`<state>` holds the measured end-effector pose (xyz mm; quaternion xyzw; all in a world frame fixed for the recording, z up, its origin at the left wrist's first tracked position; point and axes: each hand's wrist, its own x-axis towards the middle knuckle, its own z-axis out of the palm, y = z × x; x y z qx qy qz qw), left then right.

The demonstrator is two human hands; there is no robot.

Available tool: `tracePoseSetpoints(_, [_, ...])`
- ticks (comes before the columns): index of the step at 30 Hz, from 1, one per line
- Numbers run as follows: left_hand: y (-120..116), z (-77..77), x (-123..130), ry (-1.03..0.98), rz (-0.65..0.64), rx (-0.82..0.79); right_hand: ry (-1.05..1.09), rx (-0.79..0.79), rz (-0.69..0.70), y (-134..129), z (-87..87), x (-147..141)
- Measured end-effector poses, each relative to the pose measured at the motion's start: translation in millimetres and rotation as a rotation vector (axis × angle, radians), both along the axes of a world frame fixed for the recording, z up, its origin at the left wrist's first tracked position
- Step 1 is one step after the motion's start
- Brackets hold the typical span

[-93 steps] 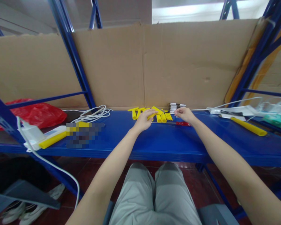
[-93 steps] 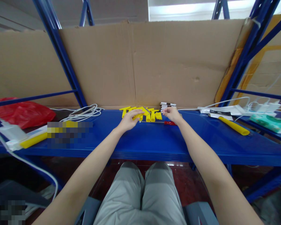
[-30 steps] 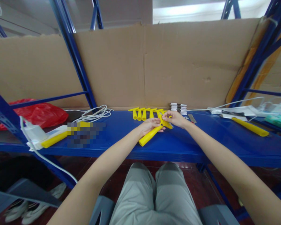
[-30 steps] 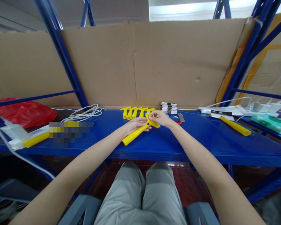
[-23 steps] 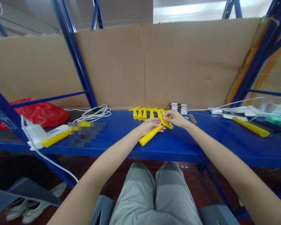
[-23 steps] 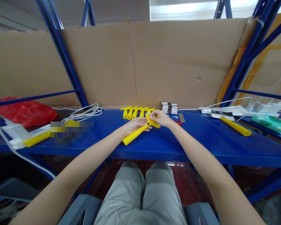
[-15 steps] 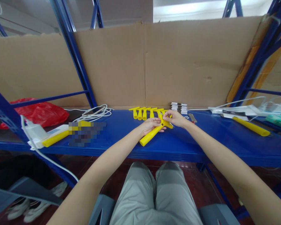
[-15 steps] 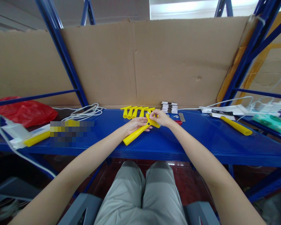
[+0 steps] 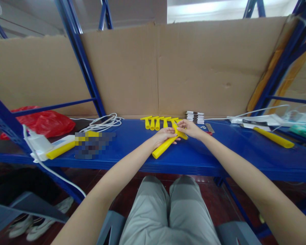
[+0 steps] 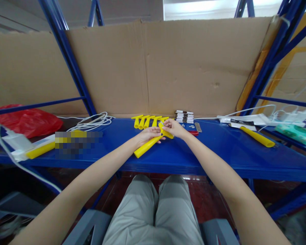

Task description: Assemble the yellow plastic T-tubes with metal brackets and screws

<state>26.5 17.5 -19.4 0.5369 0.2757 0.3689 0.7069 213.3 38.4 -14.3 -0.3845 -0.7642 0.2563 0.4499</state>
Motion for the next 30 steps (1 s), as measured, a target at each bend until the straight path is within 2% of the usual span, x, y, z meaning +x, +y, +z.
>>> tracePoseSetpoints(5, [-8,3.5,0,0.107,0.021,0.094,-0.016,-0.027,0.034,-3,0.3,-4])
tracePoseSetpoints(10, [-10,5.8,0,0.161,0.04,0.118,-0.067,-0.004,0.021,-5,1.4,-5])
tracePoseSetpoints(16, [-7,5.2,1,0.167,0.105,0.088,-0.309,0.177,-0.074,-7,4.0,-2])
tracePoseSetpoints(20, [-9,7.6,2,0.153,0.155,0.077,-0.517,0.226,-0.176,-6,8.0,6])
tracePoseSetpoints(23, [-12,12.0,2,0.136,0.203,0.088,-0.684,0.172,-0.277,-6,14.1,23])
tracePoseSetpoints(27, [-12,17.3,-1,0.102,0.304,0.098,-0.837,-0.045,-0.407,-7,22.5,55])
tracePoseSetpoints(30, [-9,18.9,-3,0.075,0.414,0.077,-0.881,-0.157,-0.42,-7,24.4,75])
